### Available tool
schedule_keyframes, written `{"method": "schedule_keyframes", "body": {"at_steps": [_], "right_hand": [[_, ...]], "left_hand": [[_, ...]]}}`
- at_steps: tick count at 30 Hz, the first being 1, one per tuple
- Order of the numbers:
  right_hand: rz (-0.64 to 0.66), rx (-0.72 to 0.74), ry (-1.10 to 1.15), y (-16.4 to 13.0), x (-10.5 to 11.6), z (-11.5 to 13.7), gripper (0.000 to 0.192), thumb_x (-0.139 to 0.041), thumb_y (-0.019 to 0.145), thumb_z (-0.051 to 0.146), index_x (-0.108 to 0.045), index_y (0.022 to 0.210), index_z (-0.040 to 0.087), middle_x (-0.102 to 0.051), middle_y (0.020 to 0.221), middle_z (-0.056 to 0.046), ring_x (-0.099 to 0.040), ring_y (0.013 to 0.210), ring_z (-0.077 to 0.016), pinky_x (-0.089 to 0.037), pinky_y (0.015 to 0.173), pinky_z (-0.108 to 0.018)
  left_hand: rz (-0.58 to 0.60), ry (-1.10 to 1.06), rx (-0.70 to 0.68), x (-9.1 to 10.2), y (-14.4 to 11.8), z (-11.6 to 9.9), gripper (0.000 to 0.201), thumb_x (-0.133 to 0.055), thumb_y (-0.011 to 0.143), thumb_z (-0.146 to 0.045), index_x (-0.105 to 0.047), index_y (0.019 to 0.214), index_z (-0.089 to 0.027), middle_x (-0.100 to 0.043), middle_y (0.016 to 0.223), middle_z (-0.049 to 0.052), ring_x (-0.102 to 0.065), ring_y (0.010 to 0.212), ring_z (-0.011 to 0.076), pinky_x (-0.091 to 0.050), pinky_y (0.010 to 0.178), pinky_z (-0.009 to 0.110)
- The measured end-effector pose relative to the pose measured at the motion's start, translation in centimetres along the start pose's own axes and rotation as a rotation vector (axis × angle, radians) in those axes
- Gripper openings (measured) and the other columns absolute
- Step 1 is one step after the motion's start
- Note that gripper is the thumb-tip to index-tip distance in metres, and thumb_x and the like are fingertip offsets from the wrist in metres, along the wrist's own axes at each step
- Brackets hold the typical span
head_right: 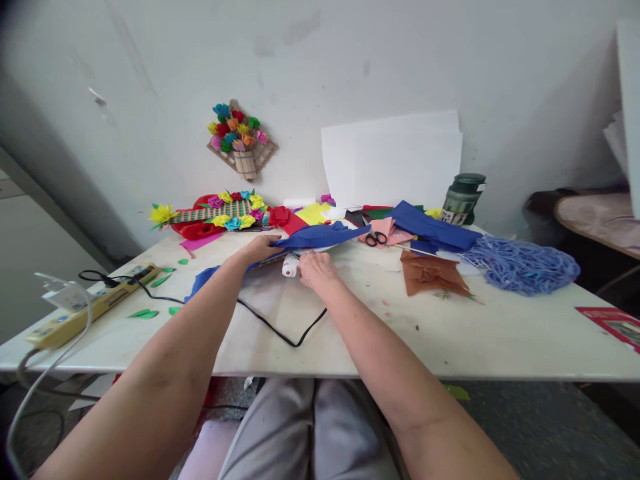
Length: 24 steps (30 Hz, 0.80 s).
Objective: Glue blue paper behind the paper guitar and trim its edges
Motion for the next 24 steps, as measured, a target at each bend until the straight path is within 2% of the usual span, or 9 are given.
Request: {"method": "schedule_keyframes", "body": {"at_steps": [9,14,19,24], "right_hand": [[-0.055,-0.012,0.013,-0.2,0.8,0.1,0.031,-0.051,0.079,0.025,-0.058,0.105,0.01,-0.064,0.102,-0.019,-0.063,0.092,-0.0274,-0.045,0.076,-0.034],[-0.046,-0.019,0.009,-0.1,0.5,-0.1,0.033,-0.053,0.077,0.024,-0.058,0.106,0.01,-0.065,0.102,-0.018,-0.062,0.093,-0.0272,-0.045,0.076,-0.033],[-0.019,-0.028,0.012,-0.1,0.3,-0.1,0.035,-0.054,0.077,0.024,-0.06,0.107,0.008,-0.064,0.103,-0.02,-0.062,0.093,-0.0273,-0.045,0.076,-0.033],[-0.014,-0.018,0.002,0.0,0.3,0.0,0.034,-0.056,0.074,0.021,-0.061,0.106,0.009,-0.066,0.099,-0.018,-0.062,0.094,-0.0278,-0.045,0.076,-0.033]], "left_hand": [[0.018,-0.037,-0.002,0.0,0.1,0.4,0.037,-0.058,0.069,-0.038,-0.069,0.097,-0.017,-0.07,0.088,0.003,-0.06,0.084,0.0212,-0.044,0.079,0.028],[0.028,-0.059,-0.038,-0.2,0.0,0.3,0.039,-0.057,0.072,-0.037,-0.067,0.098,-0.01,-0.069,0.085,0.004,-0.058,0.079,0.0192,-0.044,0.078,0.026],[0.046,-0.059,-0.038,-0.4,-0.2,-0.1,0.037,-0.056,0.07,-0.04,-0.069,0.093,-0.014,-0.069,0.084,0.001,-0.059,0.079,0.0189,-0.044,0.079,0.027],[0.067,-0.056,-0.043,-0.5,-0.5,-0.5,0.039,-0.055,0.071,-0.04,-0.069,0.097,-0.015,-0.069,0.089,0.001,-0.059,0.083,0.0195,-0.043,0.082,0.027]]}}
Point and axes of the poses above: each hand's wrist, its own y-axis towards the middle knuckle, its own x-axis out of the back of the hand, z = x × y, the point moved 9 cm from there along y, towards the middle knuckle
